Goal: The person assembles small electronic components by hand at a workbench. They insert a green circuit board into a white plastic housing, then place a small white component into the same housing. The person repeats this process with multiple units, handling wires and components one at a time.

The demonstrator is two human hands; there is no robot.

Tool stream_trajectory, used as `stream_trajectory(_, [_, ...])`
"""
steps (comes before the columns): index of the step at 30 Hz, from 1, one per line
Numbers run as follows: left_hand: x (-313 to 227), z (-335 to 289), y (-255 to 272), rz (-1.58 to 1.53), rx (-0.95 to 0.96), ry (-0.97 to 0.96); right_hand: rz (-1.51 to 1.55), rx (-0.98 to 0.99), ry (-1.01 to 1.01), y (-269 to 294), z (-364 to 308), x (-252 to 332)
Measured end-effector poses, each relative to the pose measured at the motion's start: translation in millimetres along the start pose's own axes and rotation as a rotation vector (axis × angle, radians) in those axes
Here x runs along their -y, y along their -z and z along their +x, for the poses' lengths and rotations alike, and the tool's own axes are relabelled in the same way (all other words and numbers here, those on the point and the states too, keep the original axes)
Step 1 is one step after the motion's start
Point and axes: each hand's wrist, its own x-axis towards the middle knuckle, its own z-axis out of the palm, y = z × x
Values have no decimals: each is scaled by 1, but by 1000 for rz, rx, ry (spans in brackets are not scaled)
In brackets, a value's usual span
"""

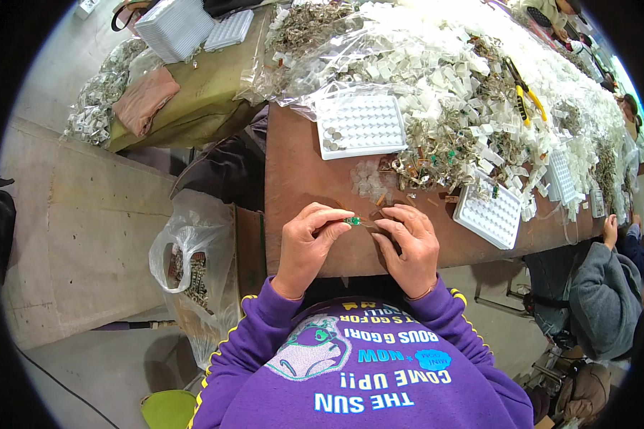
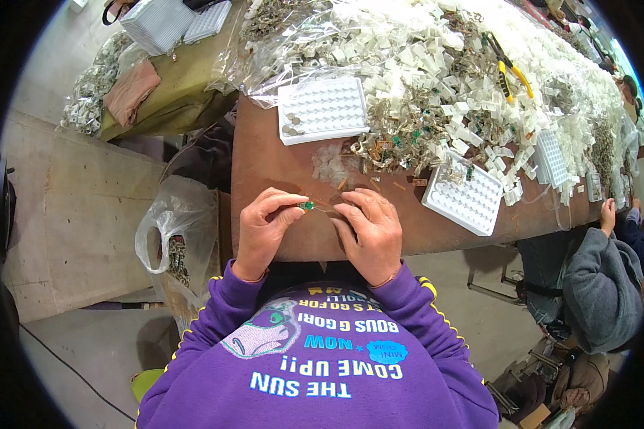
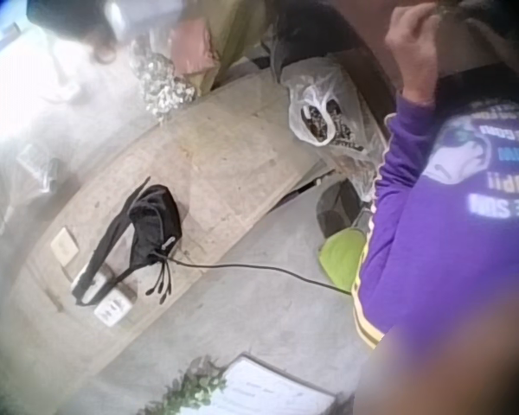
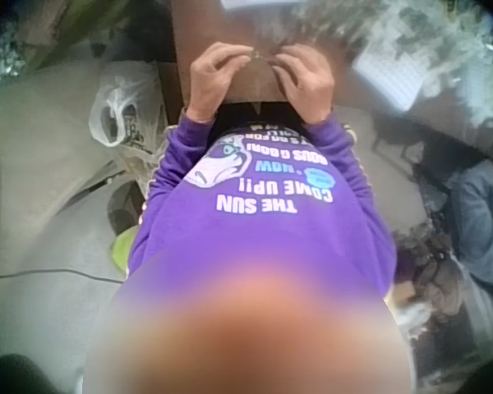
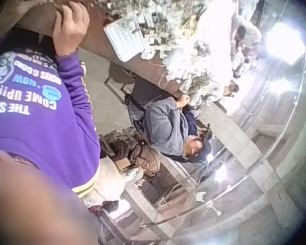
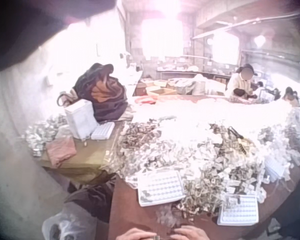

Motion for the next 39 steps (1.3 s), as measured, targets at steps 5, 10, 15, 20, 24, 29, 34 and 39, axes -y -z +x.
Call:
stream_trajectory(5, [-6, 1, 1, 105, -16, -99, 29, -32, -33, 1, 1, 2])
stream_trajectory(10, [-17, 8, 31, 188, -56, -160, 13, -27, -76, 0, 2, 7])
stream_trajectory(15, [6, 83, 125, 485, -372, -389, -36, 15, -84, -2, 0, 8])
stream_trajectory(20, [47, 203, 220, 772, -596, -281, -74, 19, -90, -4, 1, 10])
stream_trajectory(24, [77, 268, 251, 1011, -537, -437, -93, 39, -116, -4, 3, 12])
stream_trajectory(29, [81, 294, 265, 1020, -370, -295, -99, 64, -136, -3, 2, 11])
stream_trajectory(34, [47, 286, 253, -137, -437, -138, -99, 76, -143, -3, 2, 10])
stream_trajectory(39, [15, 256, 232, -908, -110, -75, -92, 72, -142, -4, 2, 10])
